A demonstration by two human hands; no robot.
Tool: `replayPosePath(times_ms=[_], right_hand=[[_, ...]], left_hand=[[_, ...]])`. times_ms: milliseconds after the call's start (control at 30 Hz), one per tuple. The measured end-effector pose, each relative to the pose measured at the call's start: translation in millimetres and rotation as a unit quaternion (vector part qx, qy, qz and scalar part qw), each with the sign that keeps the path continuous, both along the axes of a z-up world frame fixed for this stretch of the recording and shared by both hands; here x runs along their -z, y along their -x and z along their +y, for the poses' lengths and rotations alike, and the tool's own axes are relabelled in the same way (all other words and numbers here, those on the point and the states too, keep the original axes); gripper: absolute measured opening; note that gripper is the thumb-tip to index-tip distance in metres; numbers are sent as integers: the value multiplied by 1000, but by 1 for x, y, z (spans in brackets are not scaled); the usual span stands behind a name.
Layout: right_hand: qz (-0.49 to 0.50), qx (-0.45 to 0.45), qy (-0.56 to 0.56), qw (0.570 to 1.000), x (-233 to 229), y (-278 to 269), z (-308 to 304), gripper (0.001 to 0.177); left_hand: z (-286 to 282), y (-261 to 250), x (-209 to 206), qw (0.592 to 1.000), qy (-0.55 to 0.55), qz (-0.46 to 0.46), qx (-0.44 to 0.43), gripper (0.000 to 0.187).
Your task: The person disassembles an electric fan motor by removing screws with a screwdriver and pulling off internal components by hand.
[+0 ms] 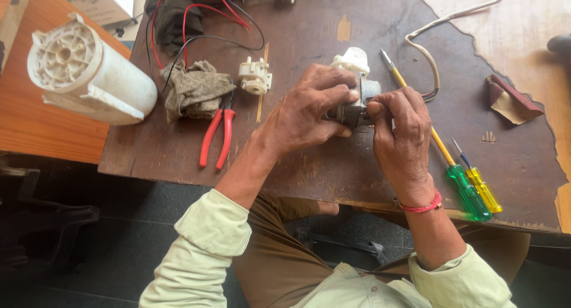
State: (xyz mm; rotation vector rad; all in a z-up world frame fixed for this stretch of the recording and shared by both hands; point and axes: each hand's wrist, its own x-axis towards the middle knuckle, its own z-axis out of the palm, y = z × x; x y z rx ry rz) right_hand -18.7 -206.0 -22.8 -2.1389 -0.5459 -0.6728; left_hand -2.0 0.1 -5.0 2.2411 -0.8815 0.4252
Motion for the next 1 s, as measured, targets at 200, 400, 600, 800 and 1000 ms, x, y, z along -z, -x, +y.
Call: replayPosePath(times_ms=[200,400,600,800,1000], right_hand=[[50,-47,-108,992,-8,5,-1,12],[94,-41,-133,986,-1,1,-6,11],[91,-2,-82,992,11,-7,-5,6],[64,-2,-48,997,-1,-5,-7,2],[-87,-57,85,991,-26,0,-5,32]], left_hand=[[-2,-2,-5,1000,19,0,-1,63],[-1,-7,-6,1000,12,8,-5,61],[-1,-4,-7,999,35,-18,3,59],[-6,-5,-6,998,41,34,-43,57],[-3,-20,4,993,104,-47,-19,69]])
